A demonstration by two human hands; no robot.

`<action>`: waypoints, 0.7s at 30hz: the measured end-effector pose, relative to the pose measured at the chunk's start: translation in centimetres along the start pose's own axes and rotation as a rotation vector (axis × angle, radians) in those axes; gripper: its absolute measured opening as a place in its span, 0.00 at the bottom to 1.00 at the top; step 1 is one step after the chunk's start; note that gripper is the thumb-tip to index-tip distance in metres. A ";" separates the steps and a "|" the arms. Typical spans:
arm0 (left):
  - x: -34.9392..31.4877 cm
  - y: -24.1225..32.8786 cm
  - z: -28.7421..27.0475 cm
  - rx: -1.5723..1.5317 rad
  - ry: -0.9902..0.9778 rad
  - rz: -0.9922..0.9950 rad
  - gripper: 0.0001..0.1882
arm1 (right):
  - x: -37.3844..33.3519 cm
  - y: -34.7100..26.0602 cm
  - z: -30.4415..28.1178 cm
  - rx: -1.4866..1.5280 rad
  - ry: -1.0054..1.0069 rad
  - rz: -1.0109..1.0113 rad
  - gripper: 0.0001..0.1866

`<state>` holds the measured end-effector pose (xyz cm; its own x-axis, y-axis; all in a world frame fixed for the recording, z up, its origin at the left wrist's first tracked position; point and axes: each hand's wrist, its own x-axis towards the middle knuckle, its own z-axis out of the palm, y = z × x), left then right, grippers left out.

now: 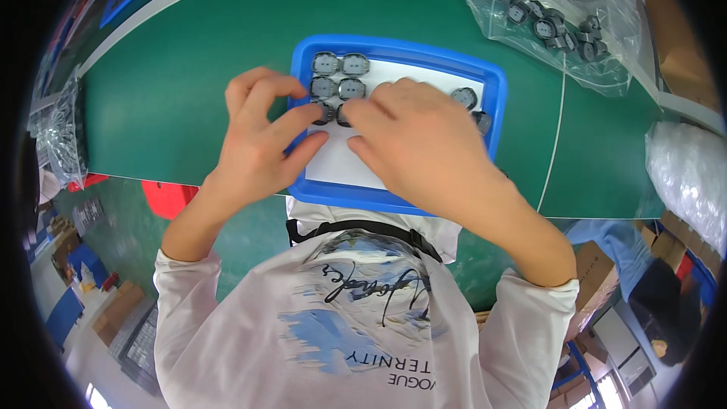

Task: The person is sorting and placing small electronic components into a blue organizational tray at a factory workbench.

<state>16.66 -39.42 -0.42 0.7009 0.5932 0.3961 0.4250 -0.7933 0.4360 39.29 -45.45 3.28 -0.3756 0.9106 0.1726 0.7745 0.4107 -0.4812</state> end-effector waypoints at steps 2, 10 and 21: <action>-0.5 -0.6 -0.9 -0.015 -0.024 -0.013 0.19 | -1.3 0.7 -2.8 0.080 0.109 0.154 0.15; -2.5 0.0 0.7 -0.036 0.078 -0.241 0.31 | -13.8 5.5 -6.7 0.131 0.231 0.701 0.20; -2.4 1.2 1.6 -0.047 0.119 -0.290 0.30 | -15.8 3.7 -4.2 0.189 0.280 0.803 0.17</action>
<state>16.44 -42.02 -2.11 0.4810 0.8081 0.3400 0.5686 -0.5827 0.5806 50.21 -58.11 2.37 0.4066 0.9095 -0.0871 0.6441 -0.3529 -0.6787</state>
